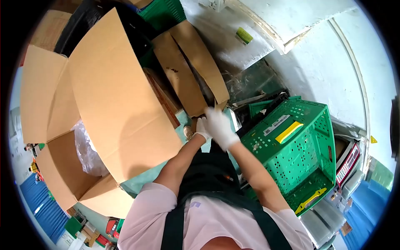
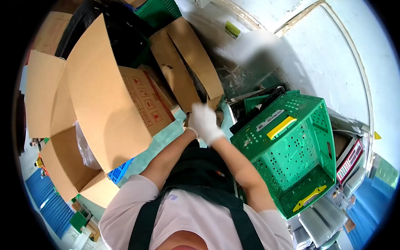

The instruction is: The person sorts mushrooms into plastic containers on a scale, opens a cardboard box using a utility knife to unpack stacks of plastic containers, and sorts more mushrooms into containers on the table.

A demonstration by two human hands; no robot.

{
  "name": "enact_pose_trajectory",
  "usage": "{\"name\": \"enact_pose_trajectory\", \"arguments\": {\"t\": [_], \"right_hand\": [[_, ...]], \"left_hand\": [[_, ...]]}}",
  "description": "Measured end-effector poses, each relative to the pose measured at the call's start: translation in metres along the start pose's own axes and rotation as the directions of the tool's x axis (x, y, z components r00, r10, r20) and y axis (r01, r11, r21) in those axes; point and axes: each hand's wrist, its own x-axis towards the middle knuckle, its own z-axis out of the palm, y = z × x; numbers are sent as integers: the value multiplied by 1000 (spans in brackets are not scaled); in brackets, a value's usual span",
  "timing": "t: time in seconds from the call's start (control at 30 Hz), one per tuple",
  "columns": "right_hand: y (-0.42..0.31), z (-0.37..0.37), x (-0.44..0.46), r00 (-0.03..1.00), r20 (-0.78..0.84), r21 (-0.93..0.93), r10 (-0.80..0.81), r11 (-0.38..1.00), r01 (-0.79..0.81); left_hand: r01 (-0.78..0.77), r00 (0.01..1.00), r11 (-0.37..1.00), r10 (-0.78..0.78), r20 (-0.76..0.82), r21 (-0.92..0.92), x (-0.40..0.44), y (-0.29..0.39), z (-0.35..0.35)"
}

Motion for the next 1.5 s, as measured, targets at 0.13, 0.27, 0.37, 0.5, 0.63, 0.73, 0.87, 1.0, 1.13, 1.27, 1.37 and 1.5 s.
{"name": "enact_pose_trajectory", "arguments": {"t": [0.13,0.27,0.37,0.5,0.63,0.73,0.87,1.0,1.13,1.27,1.37,1.5], "right_hand": [[46,52,108,954,-84,-284,287,911,-299],[73,70,142,947,-70,-334,313,887,-318],[104,96,140,957,-70,-480,282,831,-281],[139,84,147,961,180,-234,210,958,-165],[159,45,165,918,370,-294,145,955,-32],[165,46,162,942,325,-229,79,973,-2],[165,45,165,929,358,-255,93,967,1],[154,35,163,905,401,-256,144,966,-40],[166,46,164,924,370,-252,93,968,3],[160,38,160,919,372,-221,130,974,-48],[165,42,161,927,364,-244,89,970,3],[164,44,158,939,334,-212,78,977,-6]], "left_hand": [[-68,944,950,161,289,-306,19,-27,-6],[-235,842,966,259,474,-110,44,-23,-49],[-333,799,929,369,475,-162,53,-26,-56],[-45,893,976,135,429,-212,86,-42,-41],[-134,990,930,142,-2,-341,125,-57,-8],[215,975,489,-52,218,-845,137,-62,-13],[508,858,647,-436,271,-569,161,-85,16],[676,726,733,-646,236,-74,185,-62,45],[643,765,736,-631,128,-211,188,-87,22],[545,829,837,-531,173,-42,176,-106,20],[441,887,896,-425,182,-57,176,-125,32],[391,919,920,-389,-56,27,175,-117,41]]}}
